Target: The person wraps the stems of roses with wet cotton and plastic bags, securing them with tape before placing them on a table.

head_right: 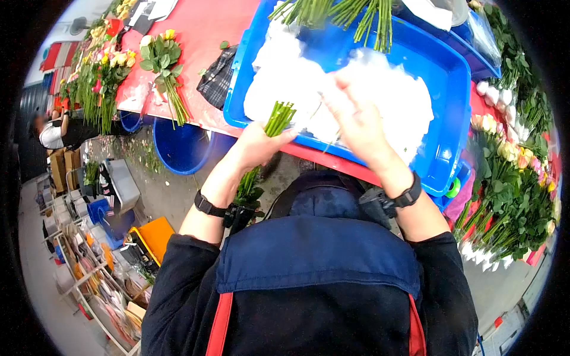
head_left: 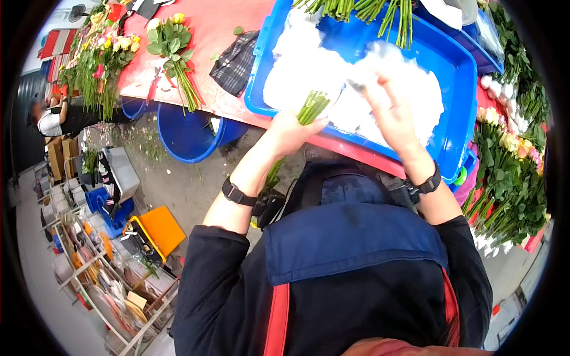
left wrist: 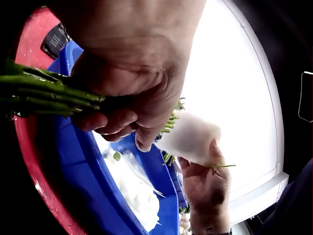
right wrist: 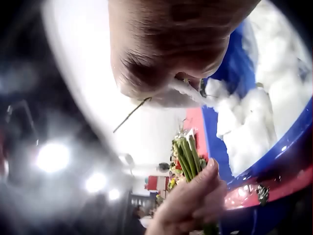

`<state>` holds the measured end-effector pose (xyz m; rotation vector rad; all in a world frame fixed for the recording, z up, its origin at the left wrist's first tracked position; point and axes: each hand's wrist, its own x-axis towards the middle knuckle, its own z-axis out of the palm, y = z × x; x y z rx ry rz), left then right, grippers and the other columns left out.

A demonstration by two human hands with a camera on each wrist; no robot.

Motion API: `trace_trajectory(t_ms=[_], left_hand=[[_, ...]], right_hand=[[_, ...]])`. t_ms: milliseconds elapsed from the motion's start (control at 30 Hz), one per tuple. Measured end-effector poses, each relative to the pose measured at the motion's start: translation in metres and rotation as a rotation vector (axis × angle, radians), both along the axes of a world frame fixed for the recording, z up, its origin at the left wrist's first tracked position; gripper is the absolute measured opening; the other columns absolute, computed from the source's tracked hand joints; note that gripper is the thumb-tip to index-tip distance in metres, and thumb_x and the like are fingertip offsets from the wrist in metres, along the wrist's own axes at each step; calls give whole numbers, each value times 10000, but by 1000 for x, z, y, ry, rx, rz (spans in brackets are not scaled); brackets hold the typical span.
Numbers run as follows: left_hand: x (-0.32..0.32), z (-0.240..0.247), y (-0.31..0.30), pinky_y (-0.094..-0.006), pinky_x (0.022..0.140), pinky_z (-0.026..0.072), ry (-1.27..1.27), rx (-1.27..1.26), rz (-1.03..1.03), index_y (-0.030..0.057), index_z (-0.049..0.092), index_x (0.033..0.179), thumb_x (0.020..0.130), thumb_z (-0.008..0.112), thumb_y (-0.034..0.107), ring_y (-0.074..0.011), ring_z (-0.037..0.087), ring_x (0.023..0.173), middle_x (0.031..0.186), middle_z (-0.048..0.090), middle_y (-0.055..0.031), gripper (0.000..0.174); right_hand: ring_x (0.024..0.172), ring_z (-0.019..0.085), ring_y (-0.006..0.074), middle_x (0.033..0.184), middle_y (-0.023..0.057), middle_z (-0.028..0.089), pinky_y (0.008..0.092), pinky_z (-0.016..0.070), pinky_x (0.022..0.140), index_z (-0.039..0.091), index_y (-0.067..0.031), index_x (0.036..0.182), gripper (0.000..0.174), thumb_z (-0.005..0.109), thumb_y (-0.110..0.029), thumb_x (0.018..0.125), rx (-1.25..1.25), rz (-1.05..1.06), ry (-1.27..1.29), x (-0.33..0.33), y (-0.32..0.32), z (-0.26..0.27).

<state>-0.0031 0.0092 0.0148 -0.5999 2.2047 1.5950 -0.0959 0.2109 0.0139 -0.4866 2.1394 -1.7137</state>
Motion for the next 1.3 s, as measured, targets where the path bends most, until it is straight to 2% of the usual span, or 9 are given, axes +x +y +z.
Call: trace_trajectory(t_ms=[100, 300, 433, 633, 767, 900, 1067, 1233, 1300], left_hand=[[-1, -5, 4, -245, 396, 339, -52, 117, 15, 30, 641, 878, 844, 689, 223, -57, 462, 457, 613, 554, 14, 201], [16, -8, -3, -239, 464, 382, 24, 588, -6, 50, 600, 899, 930, 590, 270, -95, 484, 496, 649, 549, -20, 222], [27, -5, 5, -238, 447, 387, 52, 693, 122, 17, 585, 918, 1003, 445, 385, -103, 481, 475, 656, 555, -30, 403], [21, -4, 10, -267, 434, 385, -39, 710, 112, 36, 542, 914, 1018, 324, 453, -143, 459, 446, 673, 542, -57, 482], [17, -6, 12, -275, 427, 389, -108, 797, 155, 45, 536, 910, 995, 393, 399, -154, 456, 433, 662, 542, -67, 392], [9, -10, 27, -295, 474, 421, -59, 733, 254, 9, 550, 969, 980, 427, 359, -181, 528, 504, 675, 555, -82, 371], [9, -11, 48, -274, 555, 444, 84, 637, 235, 8, 608, 911, 970, 555, 260, -145, 552, 591, 743, 605, -65, 264], [-4, -11, 45, -244, 513, 430, 96, 456, 204, -9, 649, 939, 951, 589, 236, -107, 550, 565, 718, 624, -42, 252], [-14, -9, 40, -232, 497, 418, 75, 377, 251, -9, 666, 913, 950, 586, 212, -85, 544, 568, 665, 606, -30, 238]], right_hand=[[1198, 528, 336, 1282, 172, 555, 391, 414, 1020, 535, -17, 1262, 454, 661, -135, 842, 94, 349, 705, 25, -31, 9], [1211, 512, 340, 1266, 181, 564, 397, 402, 1029, 560, -43, 1250, 465, 683, -127, 809, -18, 341, 384, 14, -27, -8], [1152, 556, 212, 1232, 126, 593, 349, 446, 970, 556, -33, 1237, 462, 705, -104, 806, -144, 299, 153, 16, -33, -3], [1027, 597, 153, 1126, 102, 628, 301, 488, 880, 404, -8, 1328, 643, 745, -108, 792, -656, 172, -690, 38, -48, -6], [973, 608, 154, 1063, 83, 644, 292, 513, 837, 327, 26, 1345, 739, 769, -126, 773, -523, 235, -680, 41, -43, -15], [870, 643, 171, 906, 101, 687, 297, 508, 798, 664, 18, 1021, 258, 676, -127, 809, -549, 4, -489, 44, -47, -16], [874, 633, 167, 913, 76, 681, 296, 500, 791, 653, 12, 1028, 241, 663, -131, 834, -629, -98, -695, 40, -34, -18], [946, 611, 152, 1088, 61, 635, 302, 496, 789, 599, -6, 1143, 336, 663, -159, 851, -596, 168, -806, 3, -5, -40], [944, 602, 160, 1112, 55, 632, 299, 478, 791, 602, -35, 1161, 339, 649, -203, 871, -268, 59, -366, -31, 7, -51]])
